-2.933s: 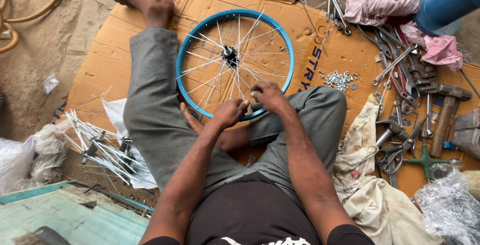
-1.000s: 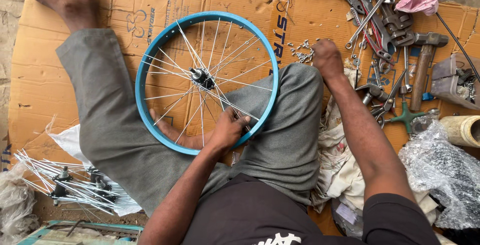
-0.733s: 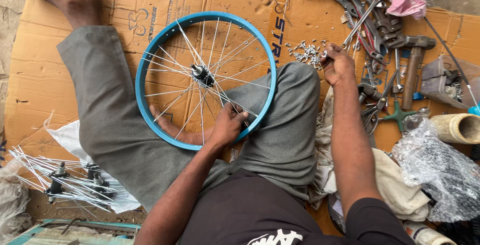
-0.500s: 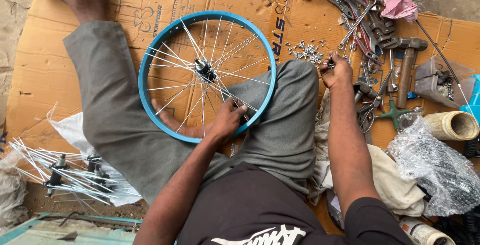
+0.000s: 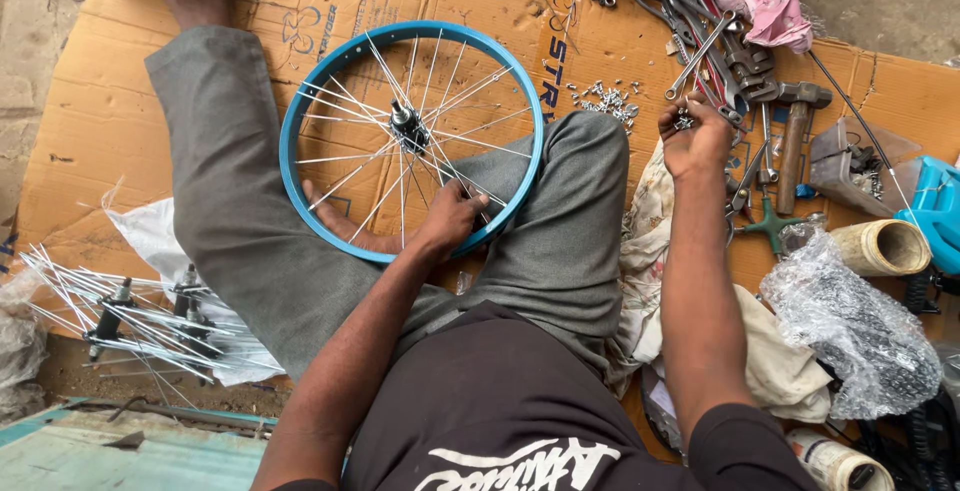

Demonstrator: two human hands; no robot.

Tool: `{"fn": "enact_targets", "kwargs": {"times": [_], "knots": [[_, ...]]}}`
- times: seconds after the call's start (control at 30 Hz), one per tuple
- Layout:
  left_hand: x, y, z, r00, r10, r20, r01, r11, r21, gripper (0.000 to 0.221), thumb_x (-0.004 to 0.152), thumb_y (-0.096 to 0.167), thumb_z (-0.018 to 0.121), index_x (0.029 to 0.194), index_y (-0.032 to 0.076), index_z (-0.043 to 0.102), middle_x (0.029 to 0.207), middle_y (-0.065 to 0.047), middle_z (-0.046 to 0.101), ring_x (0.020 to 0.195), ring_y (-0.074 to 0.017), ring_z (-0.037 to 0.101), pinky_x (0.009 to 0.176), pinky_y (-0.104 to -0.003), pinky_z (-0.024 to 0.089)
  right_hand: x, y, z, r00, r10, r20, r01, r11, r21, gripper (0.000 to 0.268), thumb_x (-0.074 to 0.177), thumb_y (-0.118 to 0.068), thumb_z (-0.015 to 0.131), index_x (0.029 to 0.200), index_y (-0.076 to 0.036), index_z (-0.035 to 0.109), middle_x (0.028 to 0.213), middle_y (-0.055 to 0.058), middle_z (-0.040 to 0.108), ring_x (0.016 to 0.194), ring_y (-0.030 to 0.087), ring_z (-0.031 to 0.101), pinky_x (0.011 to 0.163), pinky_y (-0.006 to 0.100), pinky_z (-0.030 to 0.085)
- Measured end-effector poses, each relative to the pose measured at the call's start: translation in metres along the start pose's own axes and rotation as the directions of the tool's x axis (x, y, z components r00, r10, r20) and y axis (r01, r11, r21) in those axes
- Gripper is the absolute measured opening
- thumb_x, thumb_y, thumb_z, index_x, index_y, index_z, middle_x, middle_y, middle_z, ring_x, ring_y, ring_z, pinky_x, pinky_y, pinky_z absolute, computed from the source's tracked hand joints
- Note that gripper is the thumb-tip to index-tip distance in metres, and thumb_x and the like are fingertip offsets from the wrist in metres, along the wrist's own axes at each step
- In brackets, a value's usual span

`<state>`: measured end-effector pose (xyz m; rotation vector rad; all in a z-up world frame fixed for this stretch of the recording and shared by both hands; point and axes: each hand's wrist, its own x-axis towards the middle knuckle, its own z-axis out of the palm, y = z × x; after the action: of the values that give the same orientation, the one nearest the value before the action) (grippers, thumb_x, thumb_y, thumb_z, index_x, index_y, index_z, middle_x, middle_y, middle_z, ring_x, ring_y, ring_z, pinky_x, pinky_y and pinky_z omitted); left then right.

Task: The person assembles a bicycle wheel by inserting spokes into the hub and threading them through the rim by hand.

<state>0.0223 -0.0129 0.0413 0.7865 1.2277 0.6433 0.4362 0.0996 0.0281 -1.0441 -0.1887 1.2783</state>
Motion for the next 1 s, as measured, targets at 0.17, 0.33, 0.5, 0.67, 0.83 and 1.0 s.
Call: {"fn": "enact_targets", "kwargs": {"times": [0.17, 0.33, 0.5, 0.67, 0.83, 1.0], "knots": [[0.007, -0.007, -0.001, 0.999, 0.002, 0.043, 0.002, 0.996, -0.094, 0.021, 0.098, 0.014, 0.064, 0.103, -0.004, 0.055, 0.078, -0.016, 0.067, 0.057, -0.0235, 0.068, 0.042, -0.037, 0.055, -0.122, 0.031, 0.037, 0.968, 0.073, 0.239, -0.042, 0.990, -0.134, 0.011, 0.098, -0.002, 0.060, 0.105, -0.004, 0.068, 0.090, 0.009, 0.067, 0.081, 0.021, 0.066, 0.072, 0.032, 0.057], [0.015, -0.009, 0.001, 1.000, 0.005, 0.002, -0.005, 0.998, -0.065, 0.018, 0.094, 0.012, 0.068, 0.102, -0.002, 0.059, 0.079, -0.012, 0.068, 0.058, -0.0206, 0.067, 0.042, -0.037, 0.056, -0.228, 0.109, 0.057, 0.905, 0.344, 0.251, -0.220, 0.882, -0.418, 0.015, 0.092, 0.004, 0.065, 0.105, 0.001, 0.072, 0.092, 0.012, 0.074, 0.079, 0.019, 0.070, 0.068, 0.031, 0.059], [0.011, -0.007, 0.002, 0.999, -0.008, -0.048, 0.008, 1.000, -0.014, 0.020, 0.093, 0.013, 0.071, 0.097, 0.001, 0.054, 0.076, -0.011, 0.066, 0.058, -0.0206, 0.066, 0.042, -0.038, 0.056, -0.255, 0.149, 0.064, 0.915, 0.322, 0.242, -0.121, 0.794, -0.596, 0.012, 0.089, 0.007, 0.071, 0.100, 0.004, 0.073, 0.089, 0.009, 0.072, 0.075, 0.015, 0.068, 0.067, 0.028, 0.059], [0.036, -0.032, 0.001, 0.979, 0.197, -0.053, -0.195, 0.980, 0.037, 0.020, 0.092, 0.010, 0.075, 0.089, 0.001, 0.057, 0.075, -0.009, 0.066, 0.064, -0.0167, 0.066, 0.054, -0.032, 0.053, -0.241, 0.173, 0.069, 0.961, 0.151, 0.232, 0.037, 0.762, -0.647, 0.013, 0.084, 0.010, 0.074, 0.093, 0.001, 0.070, 0.087, 0.006, 0.071, 0.073, 0.011, 0.065, 0.064, 0.024, 0.055], [0.044, -0.044, -0.002, 0.982, 0.183, -0.041, -0.182, 0.983, 0.039, 0.020, 0.091, 0.009, 0.075, 0.088, 0.002, 0.056, 0.075, -0.007, 0.064, 0.066, -0.0142, 0.063, 0.055, -0.030, 0.052, -0.234, 0.192, 0.066, 0.974, 0.025, 0.227, 0.129, 0.761, -0.636, 0.016, 0.084, 0.012, 0.074, 0.093, 0.000, 0.068, 0.085, 0.006, 0.069, 0.072, 0.009, 0.063, 0.063, 0.022, 0.051], [0.038, -0.034, -0.002, 0.988, 0.153, 0.008, -0.152, 0.987, -0.046, 0.020, 0.091, 0.008, 0.073, 0.089, 0.002, 0.054, 0.075, -0.006, 0.062, 0.065, -0.0149, 0.066, 0.055, -0.030, 0.053, -0.240, 0.190, 0.071, 0.946, 0.056, 0.318, 0.190, 0.700, -0.688, 0.014, 0.087, 0.012, 0.071, 0.092, 0.000, 0.066, 0.086, 0.006, 0.068, 0.077, 0.010, 0.067, 0.072, 0.023, 0.058]]}}
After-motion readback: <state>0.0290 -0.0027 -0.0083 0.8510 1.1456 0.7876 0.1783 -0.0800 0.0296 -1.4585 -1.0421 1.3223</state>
